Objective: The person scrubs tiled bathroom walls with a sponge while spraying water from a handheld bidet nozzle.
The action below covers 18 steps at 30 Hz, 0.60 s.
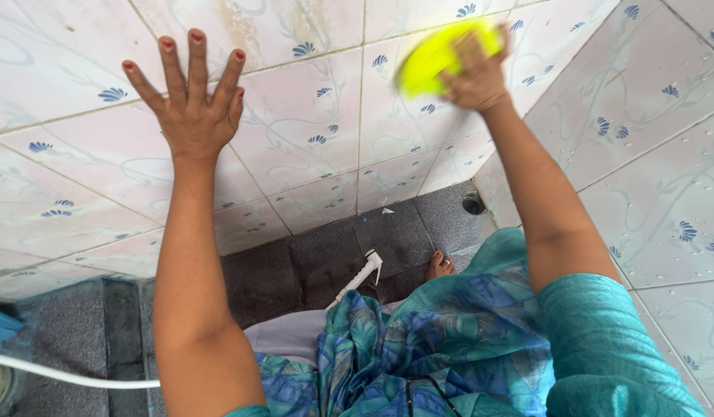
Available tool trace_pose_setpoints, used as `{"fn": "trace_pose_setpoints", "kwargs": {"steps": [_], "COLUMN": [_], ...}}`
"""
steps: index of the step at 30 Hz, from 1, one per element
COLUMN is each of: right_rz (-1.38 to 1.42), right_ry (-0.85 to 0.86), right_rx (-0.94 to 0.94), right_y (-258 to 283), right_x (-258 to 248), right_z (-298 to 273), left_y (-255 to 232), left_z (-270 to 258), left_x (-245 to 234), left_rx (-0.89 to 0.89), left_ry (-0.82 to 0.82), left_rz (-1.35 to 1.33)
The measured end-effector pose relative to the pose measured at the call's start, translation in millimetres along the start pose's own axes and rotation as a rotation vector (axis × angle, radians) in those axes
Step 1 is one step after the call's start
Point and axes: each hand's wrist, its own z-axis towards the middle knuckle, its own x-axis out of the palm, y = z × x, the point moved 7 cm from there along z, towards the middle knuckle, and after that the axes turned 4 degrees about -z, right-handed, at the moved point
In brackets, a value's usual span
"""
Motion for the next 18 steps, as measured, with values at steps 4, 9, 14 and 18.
{"fn": "trace_pose_setpoints", "kwargs": {"steps": [4, 9, 14, 18], "right_rz": [-0.047, 0.013, -0.057, -0.098], "right_ry": [-0.094, -0.028, -0.056, -0.034], "right_rx": [0.735, 1.559, 1.398, 1.781], "right_y": [-118, -167, -101, -100], "right_x": [16, 31, 18, 39], "right_z": [-55, -146, -151, -156], "left_y": [0, -1, 0, 0], "left_z": [0, -2, 0, 1], "left_x": [0, 0, -1, -5], "left_rx": [0.001, 0.006, 0.007, 0.007], "left_ry": [-0.014, 0.023, -0.003, -0.005], "left_rz": [0.012, -0.008, 0.006, -0.028]}}
